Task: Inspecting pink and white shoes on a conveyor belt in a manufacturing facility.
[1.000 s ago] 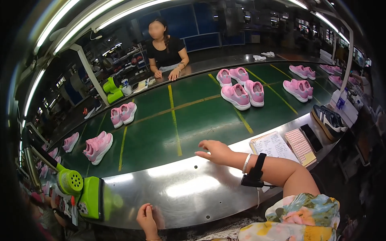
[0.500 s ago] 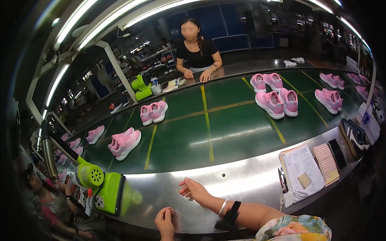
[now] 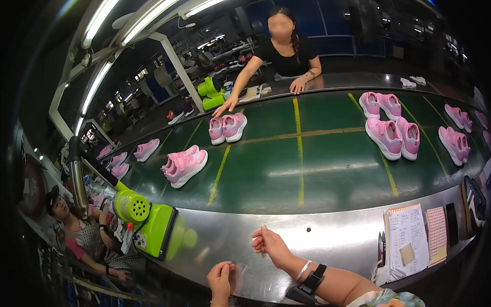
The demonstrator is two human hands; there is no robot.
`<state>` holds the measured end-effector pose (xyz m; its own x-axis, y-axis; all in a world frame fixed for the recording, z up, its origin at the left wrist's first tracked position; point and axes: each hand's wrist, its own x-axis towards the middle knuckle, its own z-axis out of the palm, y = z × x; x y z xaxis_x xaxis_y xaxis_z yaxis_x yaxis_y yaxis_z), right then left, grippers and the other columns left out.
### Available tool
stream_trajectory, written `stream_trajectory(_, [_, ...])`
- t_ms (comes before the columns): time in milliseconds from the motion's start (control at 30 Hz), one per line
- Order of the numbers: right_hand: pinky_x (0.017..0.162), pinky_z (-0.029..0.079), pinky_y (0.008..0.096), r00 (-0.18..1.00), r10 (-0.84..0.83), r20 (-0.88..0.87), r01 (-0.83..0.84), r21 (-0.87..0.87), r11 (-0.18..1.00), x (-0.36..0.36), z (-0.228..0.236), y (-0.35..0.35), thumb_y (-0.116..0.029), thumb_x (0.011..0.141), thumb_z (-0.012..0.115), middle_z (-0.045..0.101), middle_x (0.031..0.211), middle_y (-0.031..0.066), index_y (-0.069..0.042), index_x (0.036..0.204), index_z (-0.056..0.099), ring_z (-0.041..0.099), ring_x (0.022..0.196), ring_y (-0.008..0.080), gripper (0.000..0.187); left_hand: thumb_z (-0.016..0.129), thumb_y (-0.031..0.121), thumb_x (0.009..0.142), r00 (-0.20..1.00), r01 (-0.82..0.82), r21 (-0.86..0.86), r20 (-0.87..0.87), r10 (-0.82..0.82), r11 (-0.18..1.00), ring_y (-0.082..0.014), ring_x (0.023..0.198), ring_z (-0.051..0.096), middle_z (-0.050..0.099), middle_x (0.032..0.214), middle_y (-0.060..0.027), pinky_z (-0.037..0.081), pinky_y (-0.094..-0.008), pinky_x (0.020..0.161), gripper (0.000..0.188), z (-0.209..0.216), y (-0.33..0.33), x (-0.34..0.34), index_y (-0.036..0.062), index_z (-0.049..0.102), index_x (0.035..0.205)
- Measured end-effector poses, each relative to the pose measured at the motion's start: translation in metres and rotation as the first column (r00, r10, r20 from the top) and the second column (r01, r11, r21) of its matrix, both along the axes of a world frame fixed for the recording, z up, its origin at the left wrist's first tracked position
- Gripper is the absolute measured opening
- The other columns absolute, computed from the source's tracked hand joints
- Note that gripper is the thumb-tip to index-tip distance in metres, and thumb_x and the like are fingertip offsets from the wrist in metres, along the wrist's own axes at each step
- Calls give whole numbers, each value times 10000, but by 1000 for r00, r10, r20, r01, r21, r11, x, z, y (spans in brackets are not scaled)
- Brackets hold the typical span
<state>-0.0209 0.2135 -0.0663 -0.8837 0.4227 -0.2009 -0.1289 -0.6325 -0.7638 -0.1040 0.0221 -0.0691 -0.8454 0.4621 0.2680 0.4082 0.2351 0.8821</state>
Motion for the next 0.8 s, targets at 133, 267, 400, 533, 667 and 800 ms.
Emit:
stream_trajectory(133, [671, 468, 262, 1000, -24, 2, 24, 5, 1000, 2, -1, 3, -441, 975, 299, 563, 781, 55, -27, 967, 544, 530, 695, 127, 480, 540, 43, 868, 999, 36, -10, 17, -36, 999, -138, 741, 623, 647, 803, -73, 501, -252, 695, 131, 2, 3, 1, -44, 637, 872])
stream_trajectory(267, [650, 471, 264, 1000, 13, -29, -13, 4, 1000, -9, 1, -5, -449, 970, 312, 563, 751, 48, -28, 956, 547, 533, 671, 131, 483, 543, 42, 865, 999, -46, 17, 11, 46, 999, -140, 734, 626, 651, 796, -76, 503, -253, 687, 128, 7, -8, 4, -37, 644, 869])
stream_trajectory(400, [610, 464, 258, 999, -46, -8, 46, -17, 999, -8, -5, -2, -460, 968, 311, 557, 706, 42, -35, 927, 546, 529, 631, 127, 487, 591, 122, 845, 998, -5, -24, -60, 3, 1000, -190, 714, 643, 667, 800, -111, 492, -273, 661, 141, 6, -1, 4, 3, 659, 877])
stream_trajectory(533, [574, 449, 243, 993, -117, -16, 117, -2, 993, 3, -2, 7, -475, 965, 304, 546, 685, 32, -45, 904, 537, 517, 608, 110, 493, 574, 124, 872, 994, 67, -31, -86, -70, 997, -156, 740, 636, 664, 818, -92, 491, -251, 667, 160, 8, 9, 5, -9, 653, 911])
stream_trajectory(667, [558, 446, 241, 996, -89, -25, 89, -10, 996, -7, 1, -8, -478, 964, 307, 542, 682, 29, -46, 900, 531, 511, 599, 108, 491, 568, 137, 878, 997, 30, -37, -74, -33, 999, -151, 748, 634, 664, 821, -91, 491, -253, 669, 173, 10, -9, 5, -6, 655, 922])
stream_trajectory(800, [558, 452, 247, 990, -131, -42, 131, -12, 991, 0, -9, 8, -490, 957, 320, 542, 682, 31, -46, 900, 532, 512, 598, 111, 495, 570, 134, 876, 986, 104, -52, -124, -110, 993, -154, 744, 635, 664, 820, -88, 491, -252, 672, 167, 5, 9, 5, -4, 655, 919])
